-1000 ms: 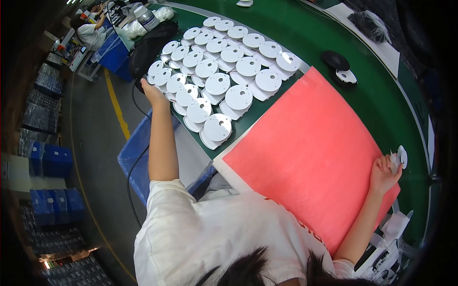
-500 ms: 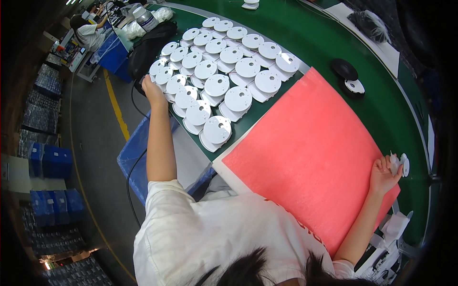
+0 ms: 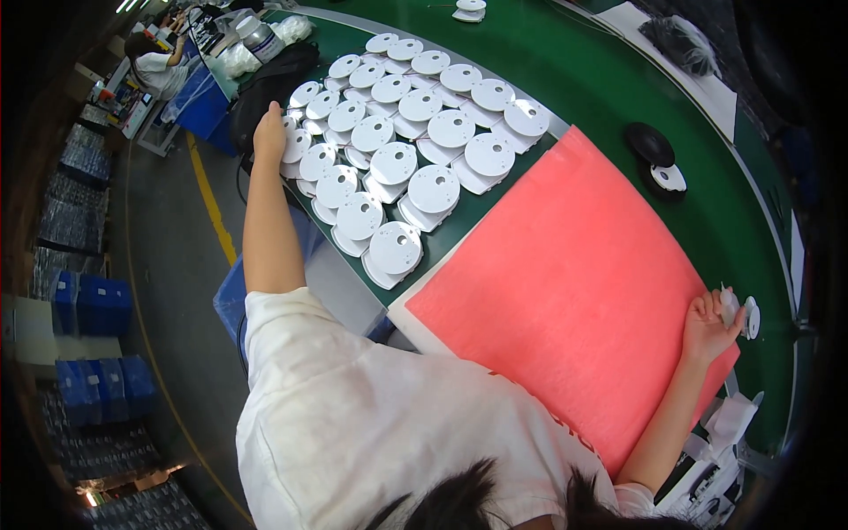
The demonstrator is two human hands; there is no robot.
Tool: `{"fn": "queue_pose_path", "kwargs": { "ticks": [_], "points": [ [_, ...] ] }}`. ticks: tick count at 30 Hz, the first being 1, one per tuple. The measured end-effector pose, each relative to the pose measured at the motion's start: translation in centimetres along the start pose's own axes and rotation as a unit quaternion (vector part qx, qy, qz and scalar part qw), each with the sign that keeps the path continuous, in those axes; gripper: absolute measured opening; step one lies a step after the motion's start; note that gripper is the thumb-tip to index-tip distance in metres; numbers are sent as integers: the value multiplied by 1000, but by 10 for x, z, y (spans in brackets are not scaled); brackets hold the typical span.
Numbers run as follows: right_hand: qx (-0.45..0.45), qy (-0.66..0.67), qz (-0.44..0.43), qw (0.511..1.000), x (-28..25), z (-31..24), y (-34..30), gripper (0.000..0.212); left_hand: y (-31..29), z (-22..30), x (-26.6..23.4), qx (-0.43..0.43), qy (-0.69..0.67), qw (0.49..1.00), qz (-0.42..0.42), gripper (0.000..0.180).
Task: Assembling small electronic components by applying liquid from a squeeze bottle and organizing them on a tray.
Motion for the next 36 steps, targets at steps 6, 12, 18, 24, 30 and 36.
{"fn": "queue_pose_path", "kwargs": {
  "ticks": [6, 12, 18, 24, 30, 36],
  "points": [
    [-3, 1, -2, 1000, 0, 0, -1, 34, -10, -2, -12, -26, 0, 1000, -11, 56],
    [-8, -4, 3, 1000, 2, 1, -1, 34, -5, 12, -13, 22, 87, 996, 2, 58],
    [-3, -1, -10, 1000, 2, 0, -1, 33, 5, 26, 18, -10, 101, 988, -115, 62],
    [-5, -1, -6, 1000, 1, 0, -1, 33, -2, 45, 23, 4, 89, 985, -146, 62],
    [-1, 1, -21, 1000, 1, 0, 0, 33, -3, 49, 23, 7, 83, 984, -157, 57],
    [-4, 5, -1, 1000, 0, 0, 0, 32, 7, 63, 8, 62, 137, 986, -72, 51]
  ]
}}
Point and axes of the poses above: each hand's wrist, its own y-axis towards the middle knuckle, its own x-axis out of the palm, z = x × y, the point moved 9 cm from there along y, towards the middle knuckle
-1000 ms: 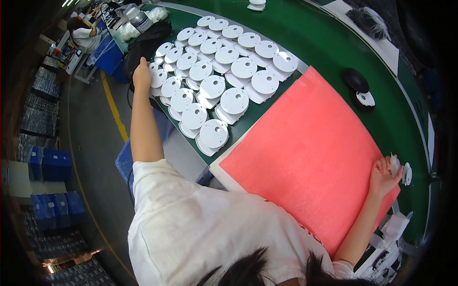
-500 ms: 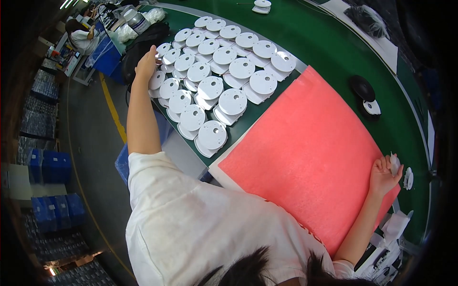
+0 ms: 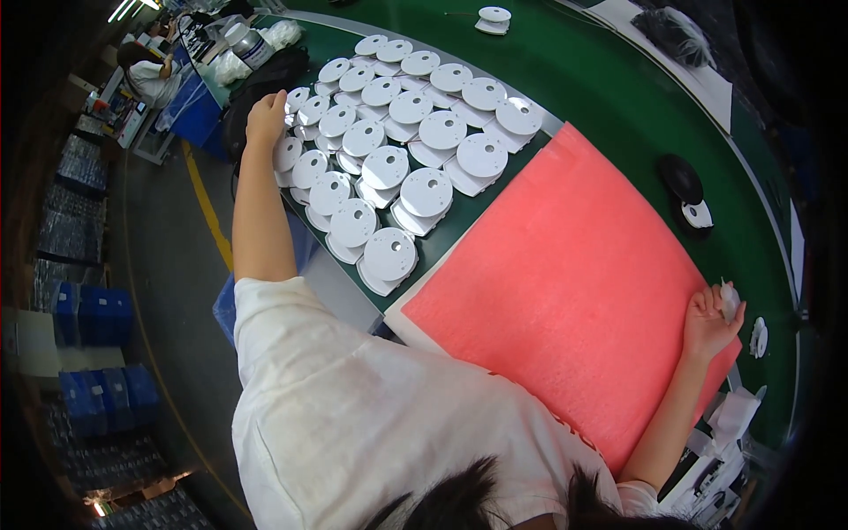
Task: Assembling small electronic components by applying liquid from a squeeze bottle and organizing them on a tray.
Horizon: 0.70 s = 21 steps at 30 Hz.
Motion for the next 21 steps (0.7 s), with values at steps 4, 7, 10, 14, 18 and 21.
{"fn": "queue_pose_path", "kwargs": {
  "ticks": [4, 7, 10, 14, 18, 21],
  "points": [
    [0, -6, 10, 1000, -3, 0, 1, 33, 18, -8, 12, -7, -27, 999, 16, 52],
    [6, -5, 0, 1000, -1, 1, 1, 33, 24, -4, 22, -23, -36, 999, -31, 54],
    [6, -6, -7, 1000, -1, 0, 1, 32, 25, 1, 28, -37, -42, 996, -64, 57],
    [9, -6, -11, 1000, 0, 0, 1, 32, 8, 18, 21, -58, -109, 991, -58, 57],
    [15, -1, -24, 1000, 3, 0, -1, 32, 18, 7, 22, -9, -116, 991, -59, 55],
    [16, -3, -13, 1000, 2, 5, 2, 33, 14, 2, 5, 35, -64, 997, 21, 54]
  ]
}}
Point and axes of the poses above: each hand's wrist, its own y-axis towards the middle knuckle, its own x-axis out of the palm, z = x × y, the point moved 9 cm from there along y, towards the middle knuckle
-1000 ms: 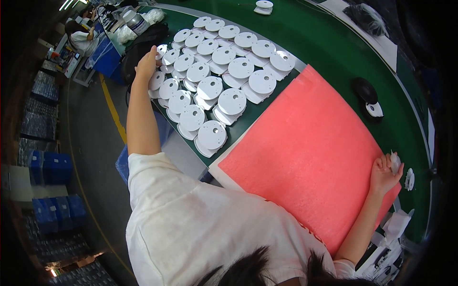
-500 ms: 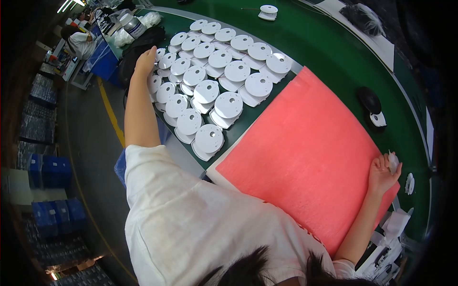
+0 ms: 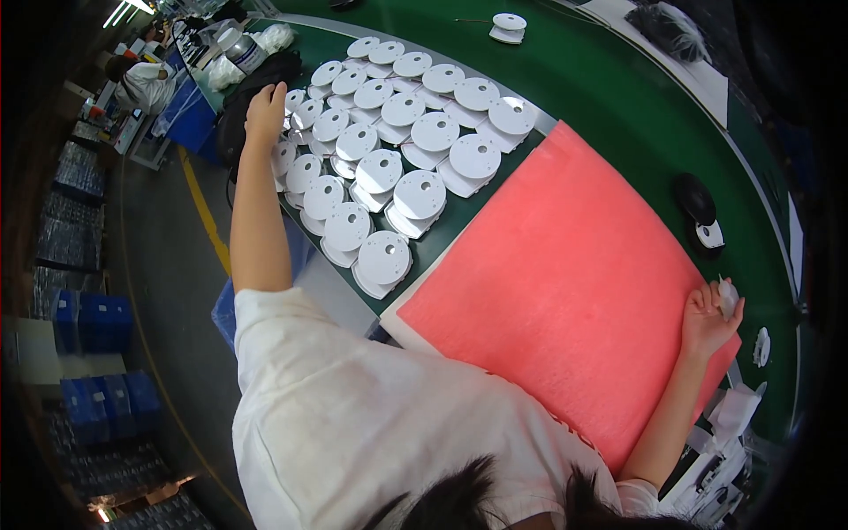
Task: Assembling small electronic components by applying liquid from a squeeze bottle and organizing them on a tray.
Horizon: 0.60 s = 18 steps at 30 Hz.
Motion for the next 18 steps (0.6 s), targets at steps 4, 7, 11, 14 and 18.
{"fn": "queue_pose_path", "kwargs": {
  "ticks": [4, 7, 11, 14, 18],
  "points": [
    [-15, 6, 1, 1000, -1, -4, -5, 33, -109, 96, -46, 140, -1, 980, 142, 50],
    [-19, 0, -2, 1000, -6, -7, -4, 34, -205, 137, -38, 222, -28, 970, 93, 61],
    [-3, 3, -19, 1000, 0, -6, 0, 34, -299, 130, -29, 249, -55, 967, -1, 102],
    [-22, -5, 6, 1000, -4, -8, 1, 34, -320, 114, -13, 180, 1, 983, -43, 111],
    [-21, -11, 19, 1000, -2, -7, -1, 33, -323, 113, 0, 131, 23, 989, -70, 115]
  ]
}}
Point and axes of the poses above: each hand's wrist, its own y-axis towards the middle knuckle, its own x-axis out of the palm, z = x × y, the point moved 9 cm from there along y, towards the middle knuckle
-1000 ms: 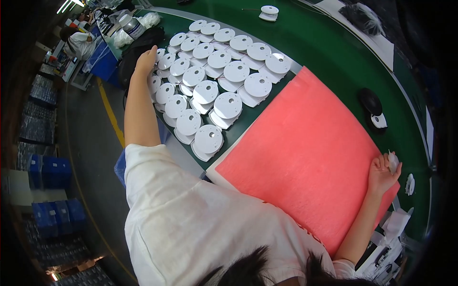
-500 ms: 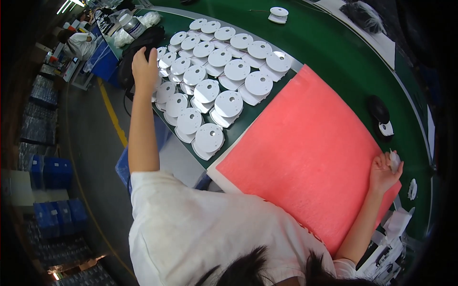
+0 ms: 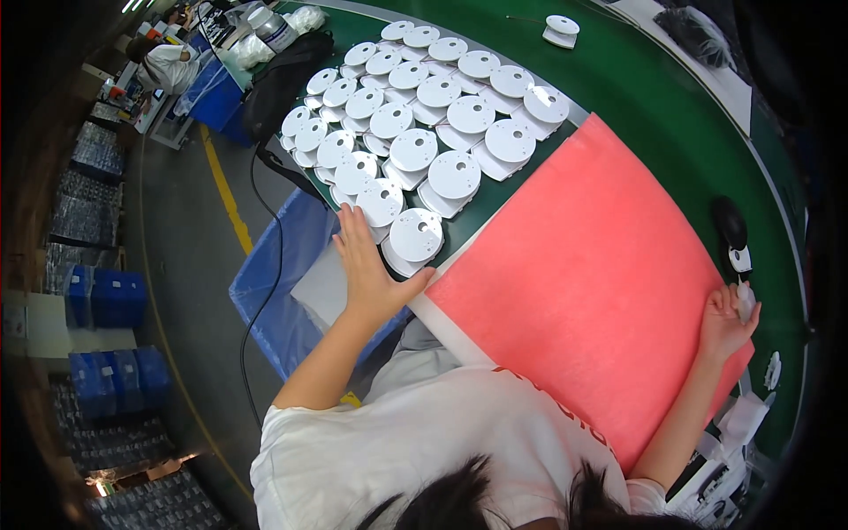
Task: Assembling small electronic components by applying liquid from a squeeze bottle and organizing them on a tray.
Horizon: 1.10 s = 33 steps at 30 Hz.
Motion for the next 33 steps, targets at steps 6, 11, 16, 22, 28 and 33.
{"fn": "queue_pose_path", "kwargs": {
  "ticks": [6, 11, 16, 22, 28, 33],
  "points": [
    [10, 10, -7, 1000, 6, 3, -4, 30, 2, -17, 8, -28, -6, 1000, 10, 116],
    [15, 8, -3, 1000, 10, 5, -5, 29, 7, -26, 9, -10, -11, 999, 29, 116],
    [6, -3, 2, 1000, 9, 3, -4, 30, 11, -23, 6, -4, -11, 1000, 12, 114],
    [7, 10, 5, 1000, 7, 2, -4, 31, 49, -101, -19, -67, -161, 962, 209, 71],
    [16, 14, -3, 1000, 12, 8, -2, 32, 130, -294, -7, -123, -474, 833, 257, 61],
    [-1, 3, 6, 1000, 1, 0, -5, 33, 148, -190, -10, -172, -560, 780, 220, 60]
  ]
}}
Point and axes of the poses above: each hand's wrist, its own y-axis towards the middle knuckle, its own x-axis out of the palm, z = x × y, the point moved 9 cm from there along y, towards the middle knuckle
